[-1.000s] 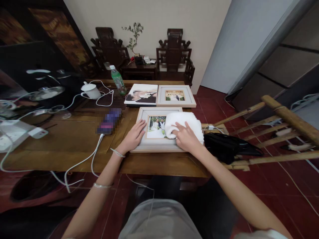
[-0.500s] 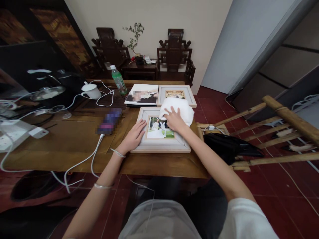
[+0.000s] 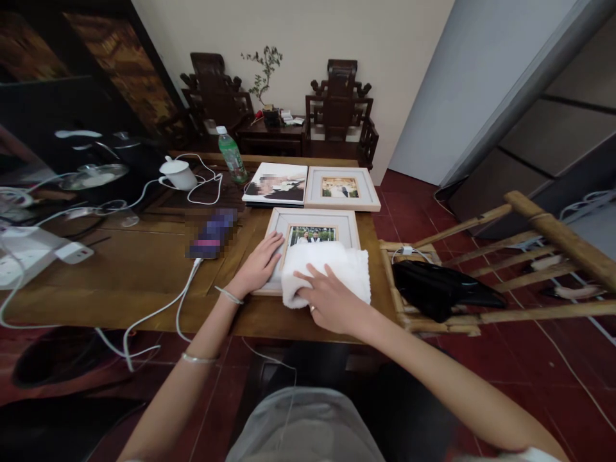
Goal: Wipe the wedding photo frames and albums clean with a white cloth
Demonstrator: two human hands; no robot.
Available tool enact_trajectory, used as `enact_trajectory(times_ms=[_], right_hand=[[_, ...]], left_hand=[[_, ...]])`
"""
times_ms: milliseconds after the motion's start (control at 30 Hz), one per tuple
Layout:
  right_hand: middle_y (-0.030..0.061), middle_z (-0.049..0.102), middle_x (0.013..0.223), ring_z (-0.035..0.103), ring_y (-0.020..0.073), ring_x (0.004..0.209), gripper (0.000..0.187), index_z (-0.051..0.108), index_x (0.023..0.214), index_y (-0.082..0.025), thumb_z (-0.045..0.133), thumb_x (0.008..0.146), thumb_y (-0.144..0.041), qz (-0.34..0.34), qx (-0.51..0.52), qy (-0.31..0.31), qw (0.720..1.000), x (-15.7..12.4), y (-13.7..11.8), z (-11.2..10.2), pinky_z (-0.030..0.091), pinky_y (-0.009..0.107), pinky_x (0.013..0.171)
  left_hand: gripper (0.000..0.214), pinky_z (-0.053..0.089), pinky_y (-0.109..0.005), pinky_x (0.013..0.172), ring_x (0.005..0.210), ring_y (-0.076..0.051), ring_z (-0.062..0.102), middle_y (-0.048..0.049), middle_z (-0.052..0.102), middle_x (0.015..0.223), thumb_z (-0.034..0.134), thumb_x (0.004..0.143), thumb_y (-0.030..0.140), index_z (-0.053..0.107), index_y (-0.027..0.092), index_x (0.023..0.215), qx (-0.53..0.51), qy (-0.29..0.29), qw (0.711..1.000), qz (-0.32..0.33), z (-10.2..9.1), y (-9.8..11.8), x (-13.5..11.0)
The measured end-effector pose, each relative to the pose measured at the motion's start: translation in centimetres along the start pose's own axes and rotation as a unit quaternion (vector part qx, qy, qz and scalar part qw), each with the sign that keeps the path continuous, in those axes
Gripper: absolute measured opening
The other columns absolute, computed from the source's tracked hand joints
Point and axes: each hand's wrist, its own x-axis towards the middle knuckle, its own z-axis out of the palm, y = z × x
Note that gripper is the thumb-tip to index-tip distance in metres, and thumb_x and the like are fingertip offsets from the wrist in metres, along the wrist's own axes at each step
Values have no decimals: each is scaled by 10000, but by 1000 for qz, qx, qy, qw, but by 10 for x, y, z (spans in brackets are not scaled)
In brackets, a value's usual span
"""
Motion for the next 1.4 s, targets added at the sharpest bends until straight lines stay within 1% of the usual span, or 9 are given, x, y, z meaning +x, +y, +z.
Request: enact_trajectory(times_ms=[133,267,467,633,800,933,1067,1200,1400], right_hand=[[119,398,1481,264,317,1399,465,622,1112,-133,433,709,1,24,-34,55,998,18,37,9,240,580,1110],[116,367,1499,257,310,1401,485,589,1187,-134,418,750,-16,70,-81,110,988,52,85,0,222,580,1114],[97,230,1562,153,457,1392,508,502,1323,-160,405,831,-82,163,-154,117,967,87,125,-12,179,708,1049],[125,249,1551,181,478,1376,578,513,1321,-160,375,782,-7,146,-166,54,974,73,100,-4,247,696,1013],[150,334,1509,292,467,1341,552,553,1284,-175,395,781,-13,121,-120,-19,985,35,45,-9,318,686,966],[129,404,1474,410,420,1290,560,560,1277,-205,395,778,-13,99,-52,-72,991,7,-1,-22,424,592,942],[142,395,1477,382,435,1306,525,559,1271,-188,406,792,-36,68,-36,-87,993,-1,-30,-24,423,598,951],[167,314,1515,244,466,1364,509,549,1275,-168,414,803,-35,70,-67,-55,994,20,-26,-7,318,682,995],[180,251,1539,167,440,1397,485,540,1283,-149,433,819,-55,114,-102,8,988,80,21,8,241,707,1025]], left_hand=[[451,272,-481,1152,1416,-246,273,-139,421,1464,339,963,289,459,113,1361,2,-2,1000,14,-2,0,1],[452,266,-462,1159,1415,-242,279,-139,431,1456,338,963,290,462,110,1360,5,-2,1000,22,-3,-1,1],[445,287,-470,1148,1412,-243,285,-133,439,1451,336,963,296,471,124,1351,-2,-1,1000,22,-4,-2,0],[452,267,-473,1156,1407,-252,295,-147,441,1448,343,956,292,470,109,1349,-4,3,1000,23,-4,0,1],[462,265,-488,1154,1408,-256,292,-148,430,1455,350,948,285,451,115,1365,-8,10,1000,14,-2,1,1],[465,263,-478,1156,1412,-252,283,-149,422,1461,344,949,284,450,103,1364,0,8,1000,10,-1,1,1],[466,252,-478,1160,1413,-251,281,-147,424,1460,335,955,296,454,101,1361,1,7,1000,12,0,0,1],[485,230,-462,1169,1414,-242,278,-150,413,1467,288,979,332,430,94,1377,-25,8,1000,-4,-2,2,0],[581,190,-414,1180,1430,-215,241,-137,257,1549,236,992,435,215,129,1485,-109,28,993,-25,-7,10,-1]])
